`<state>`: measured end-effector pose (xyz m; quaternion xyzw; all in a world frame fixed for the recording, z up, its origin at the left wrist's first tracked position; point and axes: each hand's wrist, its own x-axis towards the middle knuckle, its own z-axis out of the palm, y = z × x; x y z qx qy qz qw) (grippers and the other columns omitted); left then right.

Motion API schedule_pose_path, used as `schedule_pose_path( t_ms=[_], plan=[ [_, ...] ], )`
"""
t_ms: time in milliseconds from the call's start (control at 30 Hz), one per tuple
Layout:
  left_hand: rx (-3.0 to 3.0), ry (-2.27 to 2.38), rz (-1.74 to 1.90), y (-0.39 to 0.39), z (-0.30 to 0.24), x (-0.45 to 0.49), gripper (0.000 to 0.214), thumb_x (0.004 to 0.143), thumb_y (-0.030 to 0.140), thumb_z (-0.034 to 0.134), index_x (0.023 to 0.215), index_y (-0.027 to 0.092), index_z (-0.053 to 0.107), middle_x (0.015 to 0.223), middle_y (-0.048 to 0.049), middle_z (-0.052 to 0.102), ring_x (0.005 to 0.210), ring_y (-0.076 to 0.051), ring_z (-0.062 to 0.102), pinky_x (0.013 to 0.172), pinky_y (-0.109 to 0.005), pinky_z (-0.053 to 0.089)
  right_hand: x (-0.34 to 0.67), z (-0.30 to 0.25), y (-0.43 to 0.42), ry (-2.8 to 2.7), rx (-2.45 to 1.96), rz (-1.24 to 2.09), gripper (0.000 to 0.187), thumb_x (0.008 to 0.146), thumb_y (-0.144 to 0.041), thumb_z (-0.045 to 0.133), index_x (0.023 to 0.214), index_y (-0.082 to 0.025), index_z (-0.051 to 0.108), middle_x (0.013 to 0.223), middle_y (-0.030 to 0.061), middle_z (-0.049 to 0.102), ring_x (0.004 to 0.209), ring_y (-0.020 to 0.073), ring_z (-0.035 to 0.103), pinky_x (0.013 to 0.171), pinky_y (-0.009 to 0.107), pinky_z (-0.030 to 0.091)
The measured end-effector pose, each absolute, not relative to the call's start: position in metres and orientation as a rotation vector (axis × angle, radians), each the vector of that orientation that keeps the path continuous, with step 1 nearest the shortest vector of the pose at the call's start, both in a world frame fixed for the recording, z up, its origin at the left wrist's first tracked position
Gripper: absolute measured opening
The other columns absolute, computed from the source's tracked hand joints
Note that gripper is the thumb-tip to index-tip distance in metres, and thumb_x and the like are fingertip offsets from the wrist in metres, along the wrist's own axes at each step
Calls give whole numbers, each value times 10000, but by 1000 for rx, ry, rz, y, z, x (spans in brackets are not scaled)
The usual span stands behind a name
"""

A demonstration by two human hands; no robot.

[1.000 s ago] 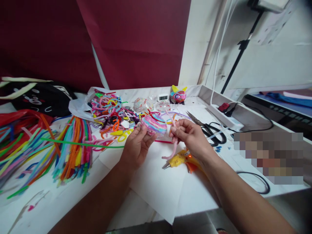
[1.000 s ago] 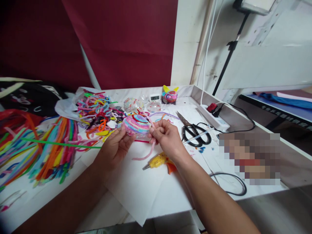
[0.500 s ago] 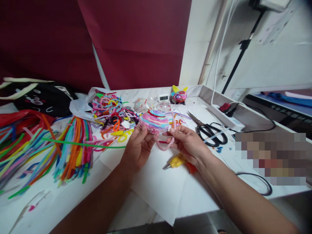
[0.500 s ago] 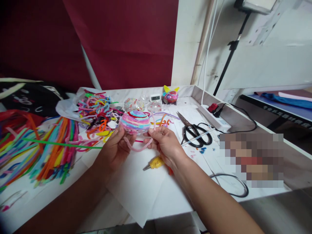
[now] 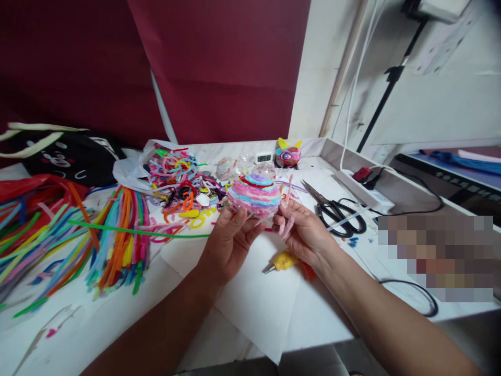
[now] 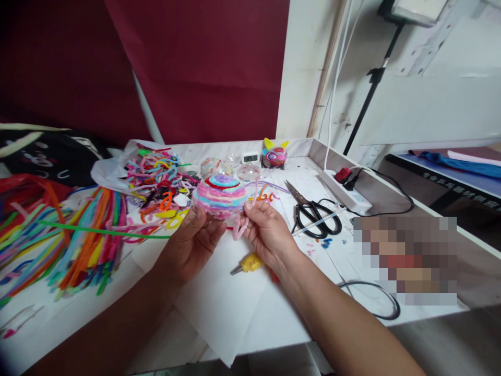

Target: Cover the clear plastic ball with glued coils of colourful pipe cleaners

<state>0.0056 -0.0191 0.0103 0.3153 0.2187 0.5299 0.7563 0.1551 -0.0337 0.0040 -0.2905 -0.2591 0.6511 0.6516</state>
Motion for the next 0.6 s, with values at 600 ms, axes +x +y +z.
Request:
schedule_pose_path(
  t_ms=[600],
  plan=[
    [851,405,1151,-30,16,8,375,658,230,851,986,177,676,923,-26,747,824,-150,711,736,-256,602,154,1,-33,-610,-634,1425,151,731,-169,744,787,-184,605,624,-53,576,499,64,543,523,155,535]
  ],
)
